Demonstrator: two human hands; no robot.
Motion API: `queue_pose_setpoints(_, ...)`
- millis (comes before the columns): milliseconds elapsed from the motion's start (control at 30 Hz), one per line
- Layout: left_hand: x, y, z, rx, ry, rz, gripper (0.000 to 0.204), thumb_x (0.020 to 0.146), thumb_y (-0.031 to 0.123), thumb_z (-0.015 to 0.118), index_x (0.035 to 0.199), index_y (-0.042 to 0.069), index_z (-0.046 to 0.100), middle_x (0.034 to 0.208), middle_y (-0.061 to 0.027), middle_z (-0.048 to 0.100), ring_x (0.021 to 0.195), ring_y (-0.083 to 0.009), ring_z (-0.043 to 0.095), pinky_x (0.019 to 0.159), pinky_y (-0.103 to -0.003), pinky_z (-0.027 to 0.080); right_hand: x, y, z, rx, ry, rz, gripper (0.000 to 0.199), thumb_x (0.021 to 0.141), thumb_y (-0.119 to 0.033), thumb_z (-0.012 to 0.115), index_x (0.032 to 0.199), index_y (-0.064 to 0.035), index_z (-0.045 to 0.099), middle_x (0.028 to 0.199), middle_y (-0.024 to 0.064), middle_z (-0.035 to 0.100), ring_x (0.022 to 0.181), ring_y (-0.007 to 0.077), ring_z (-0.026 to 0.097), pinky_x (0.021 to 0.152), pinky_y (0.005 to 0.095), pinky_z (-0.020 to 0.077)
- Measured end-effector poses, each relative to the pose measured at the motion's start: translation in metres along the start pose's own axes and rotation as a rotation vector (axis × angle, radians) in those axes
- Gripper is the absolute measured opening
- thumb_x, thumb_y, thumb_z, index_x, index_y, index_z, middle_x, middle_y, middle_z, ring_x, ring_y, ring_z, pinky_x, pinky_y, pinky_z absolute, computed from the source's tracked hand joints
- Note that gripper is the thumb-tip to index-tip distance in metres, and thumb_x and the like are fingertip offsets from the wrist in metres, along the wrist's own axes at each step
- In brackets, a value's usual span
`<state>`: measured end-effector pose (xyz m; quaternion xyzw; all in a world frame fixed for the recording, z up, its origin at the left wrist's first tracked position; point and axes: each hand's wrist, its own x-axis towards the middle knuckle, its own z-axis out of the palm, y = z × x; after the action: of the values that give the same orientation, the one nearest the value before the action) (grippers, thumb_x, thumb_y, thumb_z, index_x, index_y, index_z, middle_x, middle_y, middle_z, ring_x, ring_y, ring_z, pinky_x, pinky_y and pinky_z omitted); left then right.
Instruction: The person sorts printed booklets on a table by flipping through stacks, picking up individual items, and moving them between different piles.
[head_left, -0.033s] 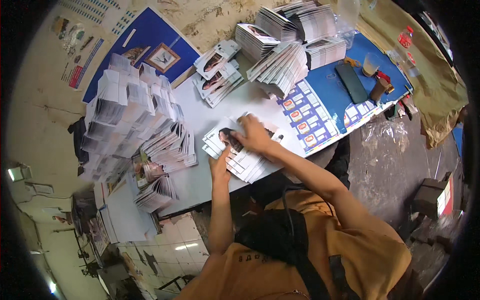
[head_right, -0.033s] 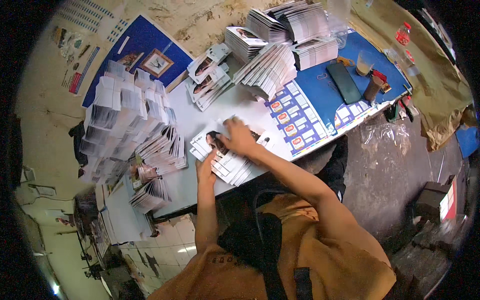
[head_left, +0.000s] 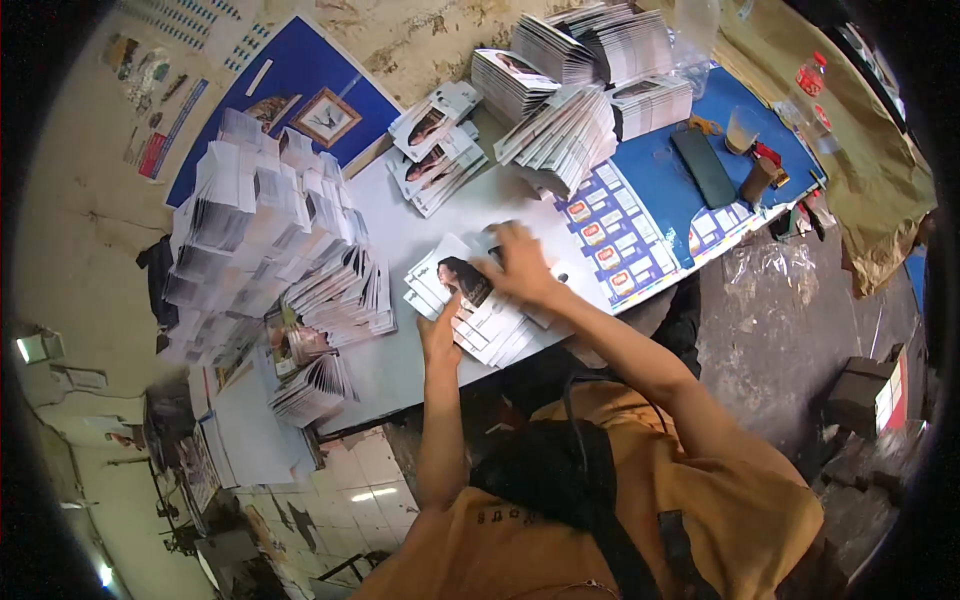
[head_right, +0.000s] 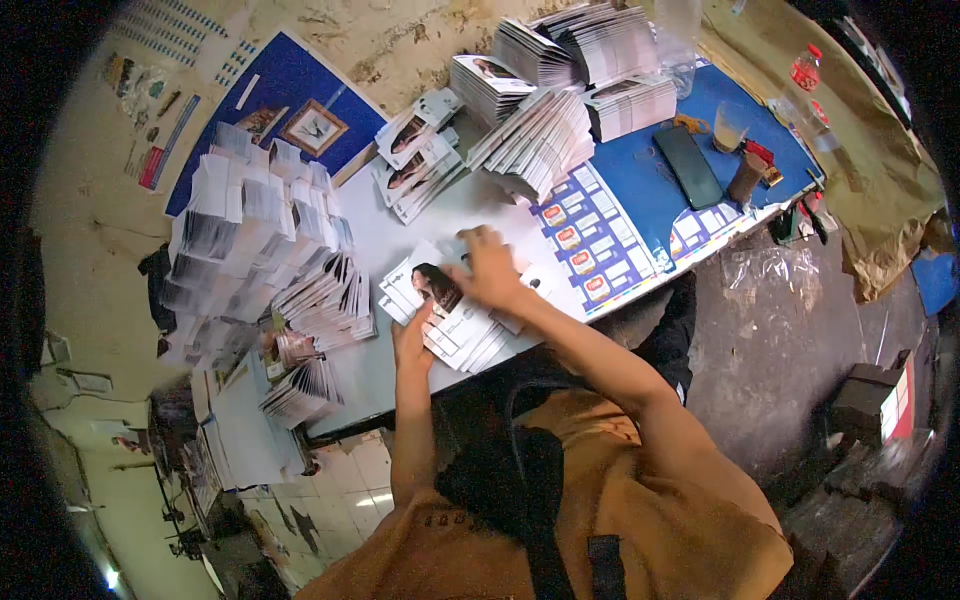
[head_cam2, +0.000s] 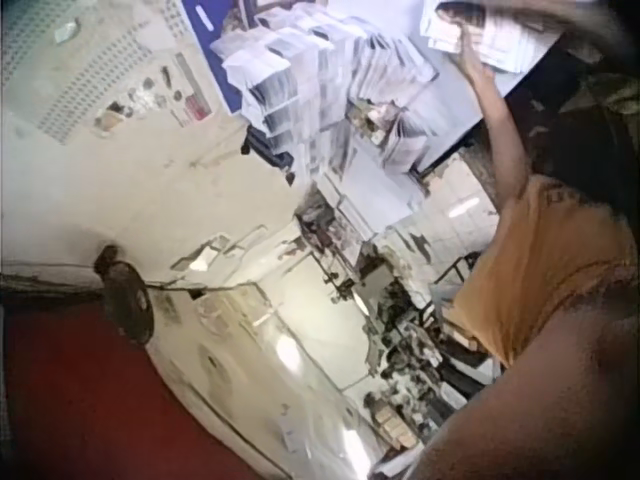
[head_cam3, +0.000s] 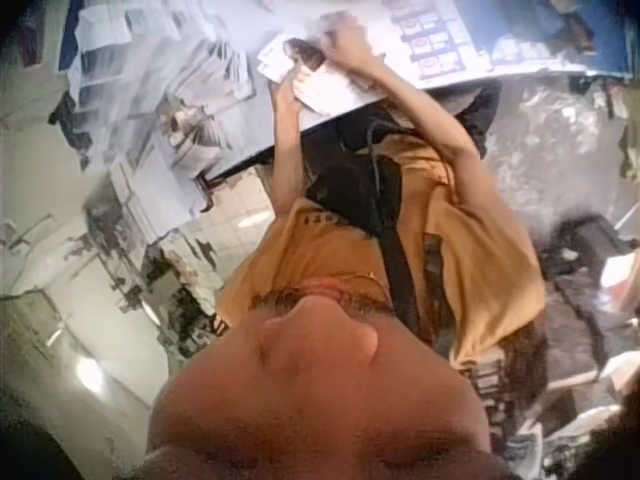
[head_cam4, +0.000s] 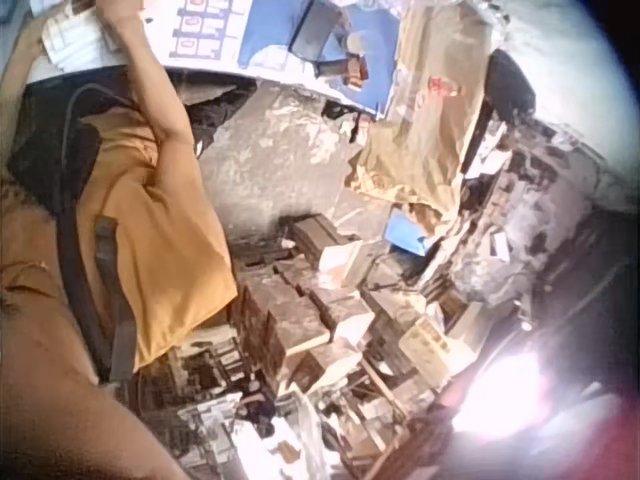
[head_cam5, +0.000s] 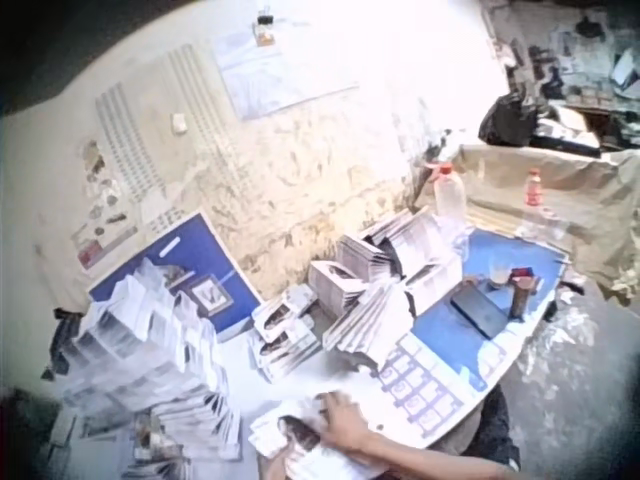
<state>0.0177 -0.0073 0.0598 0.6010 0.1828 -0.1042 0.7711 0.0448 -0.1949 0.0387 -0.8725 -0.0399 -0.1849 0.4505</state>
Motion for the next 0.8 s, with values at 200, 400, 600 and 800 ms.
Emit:
queue_pose_setpoints(200,0.005,-0.016,-0.022,-0.206,-0.172,0.157,0.054,0.088,-0.001,0.066,0.138,0.000,0.046,0.128,-0.0118,0.058,0.113,-0.0253,0.061,0.094,-0.038,0.052,0.003,0.039,-0.060,0.257,-0.138,0.194,0.060,0.084,-0.050,0.071,0.103,0.0057,0.063,0.088,0.0234,0.067,0.081,0.0360,0.065,0.072,0.0434,0.0489)
queue_pose_setpoints(400,0.014,-0.019,-0.035,-0.235,-0.168,0.090,0.050,0.089,0.001,0.066,0.136,0.000,0.048,0.125,-0.0126,0.060,0.110,-0.0253,0.063,0.093,-0.039,0.054,0.012,0.012,-0.086,0.086,0.091,0.122,0.028,0.093,-0.029,0.063,0.091,-0.0015,0.058,0.067,0.0225,0.057,0.060,0.0344,0.058,0.059,0.0423,0.0441)
queue_pose_setpoints(600,0.018,-0.018,-0.047,-0.132,-0.025,-0.076,0.038,0.087,0.008,0.068,0.122,-0.002,0.057,0.108,-0.0119,0.068,0.093,-0.0230,0.069,0.078,-0.035,0.059,0.043,-0.076,-0.123,0.572,0.171,0.022,0.028,0.091,-0.024,0.067,0.099,0.0029,0.061,0.085,0.0236,0.064,0.077,0.0270,0.065,0.069,0.0397,0.0490)
queue_pose_setpoints(800,0.026,-0.025,-0.042,-0.292,-0.080,-0.070,0.039,0.094,0.016,0.064,0.129,-0.002,0.055,0.117,-0.0126,0.065,0.101,-0.0250,0.067,0.084,-0.038,0.057,0.015,-0.034,0.005,0.067,-0.222,0.078,0.063,0.086,-0.035,0.071,0.136,-0.0015,0.049,0.115,0.0238,0.061,0.104,0.0335,0.063,0.094,0.0413,0.0476)
